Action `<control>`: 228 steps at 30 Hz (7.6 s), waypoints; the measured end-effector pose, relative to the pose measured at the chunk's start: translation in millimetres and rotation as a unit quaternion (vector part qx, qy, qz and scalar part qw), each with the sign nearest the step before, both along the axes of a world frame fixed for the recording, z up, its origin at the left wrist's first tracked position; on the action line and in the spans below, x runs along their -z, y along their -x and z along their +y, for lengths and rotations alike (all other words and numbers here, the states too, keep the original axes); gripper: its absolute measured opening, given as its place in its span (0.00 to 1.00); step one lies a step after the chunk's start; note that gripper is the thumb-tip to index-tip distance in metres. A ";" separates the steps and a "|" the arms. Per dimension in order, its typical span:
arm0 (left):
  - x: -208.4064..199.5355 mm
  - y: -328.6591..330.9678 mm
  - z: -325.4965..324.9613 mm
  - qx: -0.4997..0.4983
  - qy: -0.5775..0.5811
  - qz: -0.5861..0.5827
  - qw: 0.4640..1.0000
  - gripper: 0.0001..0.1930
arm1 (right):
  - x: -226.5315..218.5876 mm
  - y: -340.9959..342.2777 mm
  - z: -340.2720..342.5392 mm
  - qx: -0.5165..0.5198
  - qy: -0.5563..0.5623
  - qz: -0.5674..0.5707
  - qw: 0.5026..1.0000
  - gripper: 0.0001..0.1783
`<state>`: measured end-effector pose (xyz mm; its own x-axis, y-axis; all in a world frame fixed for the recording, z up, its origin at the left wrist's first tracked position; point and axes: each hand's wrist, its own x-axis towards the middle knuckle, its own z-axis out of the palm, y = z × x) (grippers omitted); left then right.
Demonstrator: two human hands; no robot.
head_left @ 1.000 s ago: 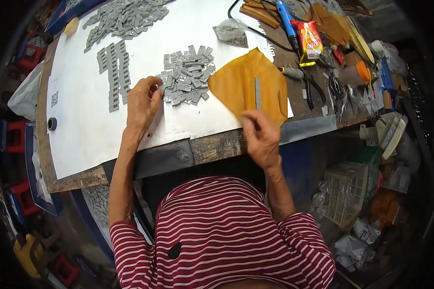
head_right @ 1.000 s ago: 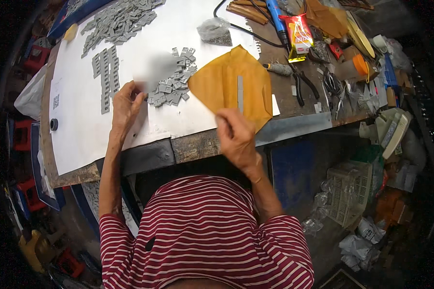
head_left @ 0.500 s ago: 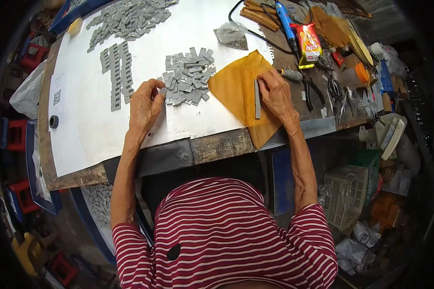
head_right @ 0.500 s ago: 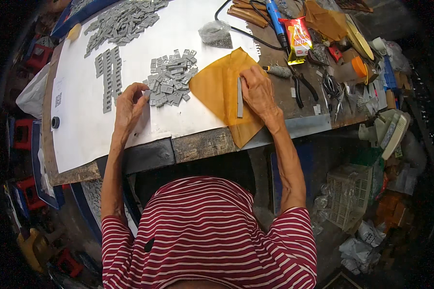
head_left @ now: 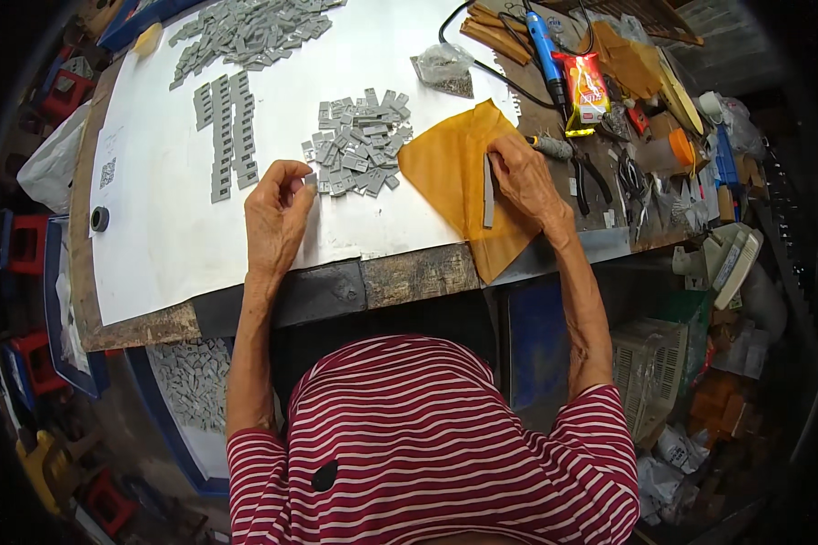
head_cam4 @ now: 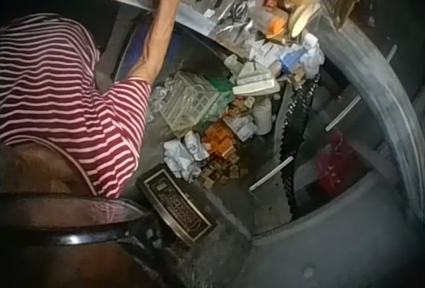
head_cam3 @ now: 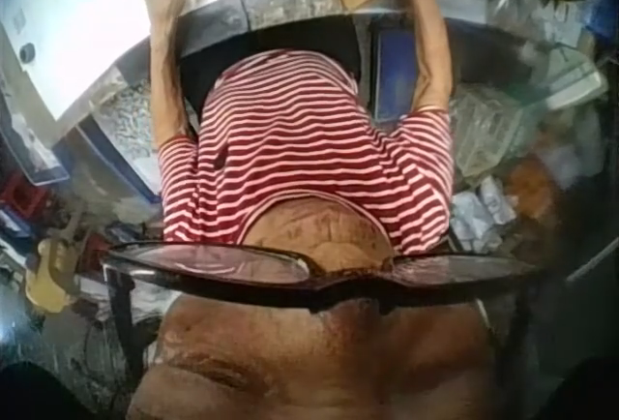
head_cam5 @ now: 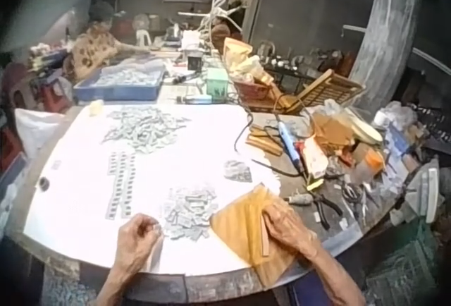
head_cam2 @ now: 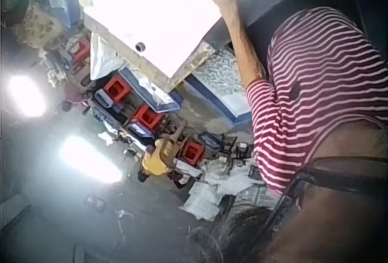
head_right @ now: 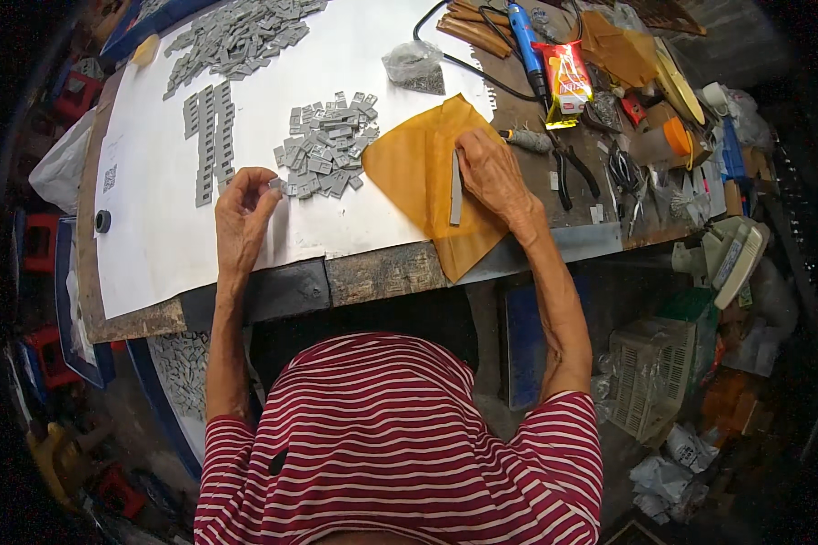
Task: Sorting and inspecting small grey rectangular components on a workbench.
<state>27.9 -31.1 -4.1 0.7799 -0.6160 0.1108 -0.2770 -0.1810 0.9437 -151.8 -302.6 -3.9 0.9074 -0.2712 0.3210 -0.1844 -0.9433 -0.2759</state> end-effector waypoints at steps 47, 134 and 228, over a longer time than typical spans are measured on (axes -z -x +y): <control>-8.3 15.5 8.2 0.047 0.194 0.279 0.939 0.12 | -28.0 -5.3 102.1 0.056 -0.823 -0.096 0.557 0.04; 9.7 -114.1 58.0 -0.120 -0.009 -0.085 0.989 0.09 | 12.5 -38.9 172.6 0.054 -0.562 -0.152 0.811 0.08; -5.4 13.7 -26.7 0.059 0.061 0.039 0.996 0.07 | 10.2 2.7 12.3 0.068 0.008 -0.060 0.996 0.05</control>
<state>14.2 -57.8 1.3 0.7127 -0.6890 0.1317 -0.2142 -0.0349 0.9762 -154.4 -290.3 -14.1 0.8178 -0.3821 0.4304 -0.2765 -0.9167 -0.2885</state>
